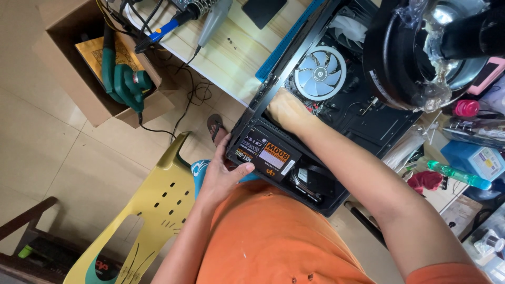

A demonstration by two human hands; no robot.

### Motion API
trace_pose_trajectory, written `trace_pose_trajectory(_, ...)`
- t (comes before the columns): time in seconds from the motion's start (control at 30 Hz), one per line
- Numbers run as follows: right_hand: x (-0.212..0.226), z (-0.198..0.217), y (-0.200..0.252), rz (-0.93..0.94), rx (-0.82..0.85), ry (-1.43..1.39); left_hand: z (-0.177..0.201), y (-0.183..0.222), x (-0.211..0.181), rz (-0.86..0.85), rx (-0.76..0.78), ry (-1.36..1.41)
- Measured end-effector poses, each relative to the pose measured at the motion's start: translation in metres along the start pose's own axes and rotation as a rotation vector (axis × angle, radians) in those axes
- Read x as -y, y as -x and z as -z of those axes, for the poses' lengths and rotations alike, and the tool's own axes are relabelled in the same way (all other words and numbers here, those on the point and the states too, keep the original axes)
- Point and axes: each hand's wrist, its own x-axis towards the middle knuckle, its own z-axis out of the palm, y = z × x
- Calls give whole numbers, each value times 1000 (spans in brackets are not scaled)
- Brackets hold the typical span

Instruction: Repairing a computer by connecting internal cables and securing components with a screwdriver

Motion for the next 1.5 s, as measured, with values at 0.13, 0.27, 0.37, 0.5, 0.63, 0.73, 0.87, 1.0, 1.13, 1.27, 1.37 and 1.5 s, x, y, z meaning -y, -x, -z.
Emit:
trace_pose_trajectory(0.13,14,15,-9,-50,-36,-96,-1,-1,0,-6,-3,33)
trace_pose_trajectory(0.27,5,-6,-11,-2,-24,63,0,-3,2,-20,5,40)
trace_pose_trajectory(0.37,-12,-33,-1,59,-9,155,1,-3,3,-21,4,44)
trace_pose_trajectory(0.5,-17,-43,6,105,-52,103,-1,-2,0,-14,-3,48)
trace_pose_trajectory(0.63,-26,-38,11,153,-34,168,0,-2,-2,-14,2,56)
trace_pose_trajectory(0.73,-17,-30,4,150,-33,163,2,-2,3,-21,-19,62)
trace_pose_trajectory(0.87,-4,-9,4,141,-36,162,-1,-2,1,-14,3,75)
trace_pose_trajectory(1.0,7,4,-11,146,-37,144,2,-1,1,-16,-5,70)
trace_pose_trajectory(1.13,20,21,-18,142,-40,141,-1,-1,2,-33,-4,93)
trace_pose_trajectory(1.27,7,-5,-5,44,-57,18,-1,2,-6,-7,-11,50)
trace_pose_trajectory(1.37,16,16,-9,-17,-75,-59,-1,1,-6,-9,-13,43)
trace_pose_trajectory(1.5,59,104,-31,109,-73,121,-1,1,-6,-11,-21,24)
